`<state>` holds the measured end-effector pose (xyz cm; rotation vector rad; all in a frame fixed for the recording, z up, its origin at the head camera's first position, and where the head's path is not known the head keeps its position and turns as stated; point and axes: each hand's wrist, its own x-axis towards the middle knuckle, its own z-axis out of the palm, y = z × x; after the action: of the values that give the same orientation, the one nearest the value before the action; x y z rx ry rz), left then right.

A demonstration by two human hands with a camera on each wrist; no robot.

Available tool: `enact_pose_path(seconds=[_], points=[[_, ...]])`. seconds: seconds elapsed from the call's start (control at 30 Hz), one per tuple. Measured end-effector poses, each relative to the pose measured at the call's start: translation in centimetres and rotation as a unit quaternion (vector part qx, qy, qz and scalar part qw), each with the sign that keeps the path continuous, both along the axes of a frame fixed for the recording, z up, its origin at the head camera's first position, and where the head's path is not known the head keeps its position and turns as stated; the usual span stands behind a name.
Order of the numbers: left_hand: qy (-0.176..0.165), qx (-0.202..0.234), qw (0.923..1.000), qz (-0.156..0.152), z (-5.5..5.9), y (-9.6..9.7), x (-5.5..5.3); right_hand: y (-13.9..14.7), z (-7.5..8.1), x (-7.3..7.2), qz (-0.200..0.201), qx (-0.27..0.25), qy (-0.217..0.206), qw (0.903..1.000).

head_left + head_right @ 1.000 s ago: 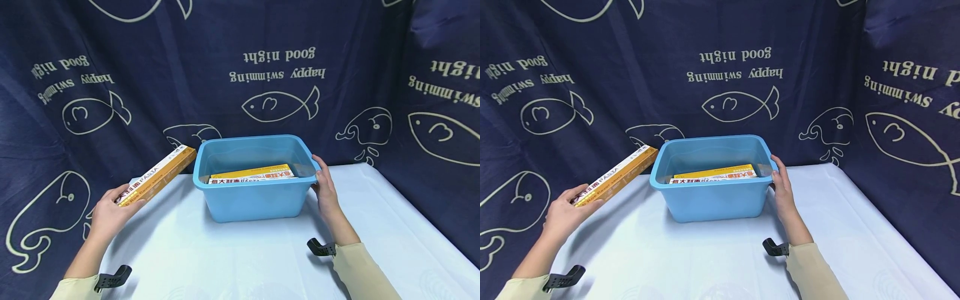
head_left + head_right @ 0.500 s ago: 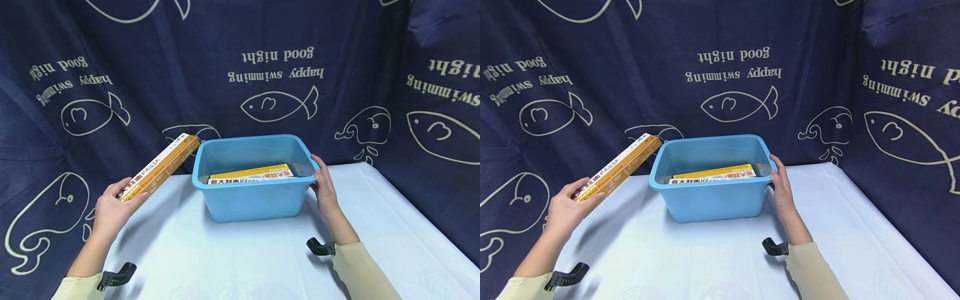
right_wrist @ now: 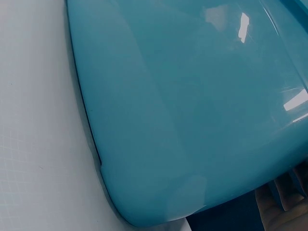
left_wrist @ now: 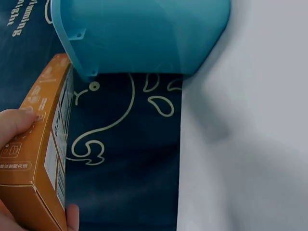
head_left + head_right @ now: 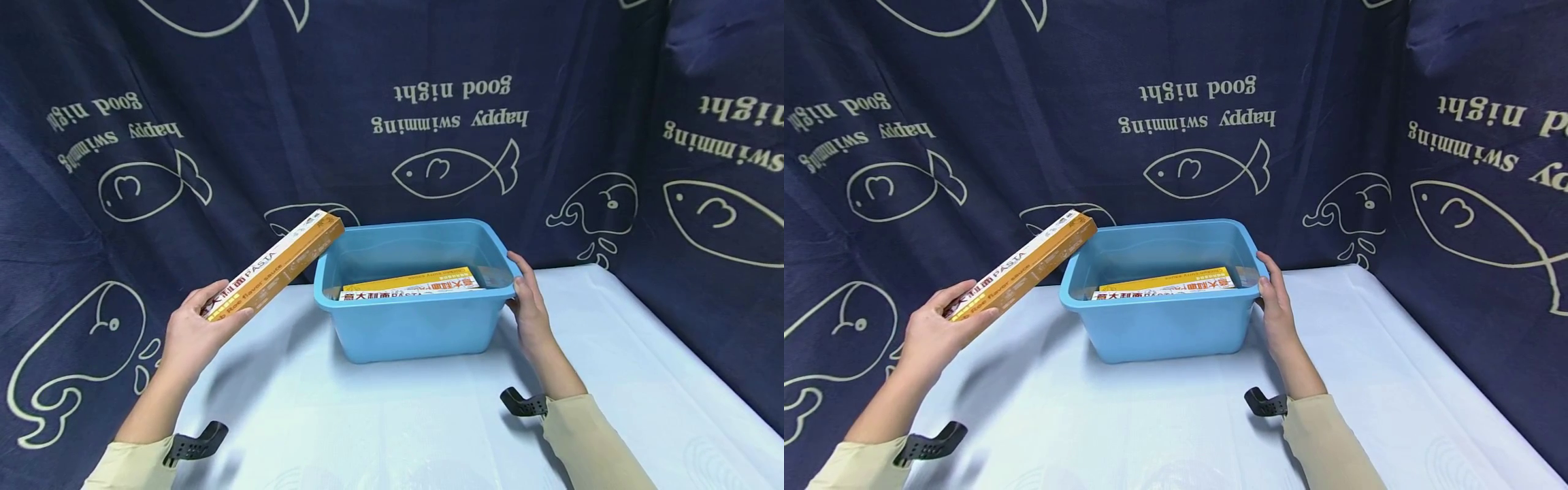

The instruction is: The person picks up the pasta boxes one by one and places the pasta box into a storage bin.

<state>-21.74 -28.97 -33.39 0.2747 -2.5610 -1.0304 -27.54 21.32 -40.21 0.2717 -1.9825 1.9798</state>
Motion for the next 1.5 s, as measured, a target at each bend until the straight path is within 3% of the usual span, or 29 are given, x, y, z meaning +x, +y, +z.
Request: enact_pose_path(seconds=[0.43,0.9,1.23,1.5], points=[[0.005,0.001,0.9975,-0.07,1.0,0.8,-0.6,-0.1,-0.1,0.0,-0.002,0.008,0.003,1.0],[-0.008,-0.007,0.9908,-0.135,2.8,2.8,-3.0,-0.1,0.0,0.0,-0.001,0.001,-0.002,1.0],[-0.006,-0.035,0.9877,-0.153,3.7,4.4,-4.4,-0.2,-0.2,-0.2,0.002,-0.002,-0.003,1.0],[-0.025,-0.015,0.986,-0.164,4.2,5.7,-5.9,-0.1,-0.1,-0.1,0.004,-0.004,-0.002,1.0]])
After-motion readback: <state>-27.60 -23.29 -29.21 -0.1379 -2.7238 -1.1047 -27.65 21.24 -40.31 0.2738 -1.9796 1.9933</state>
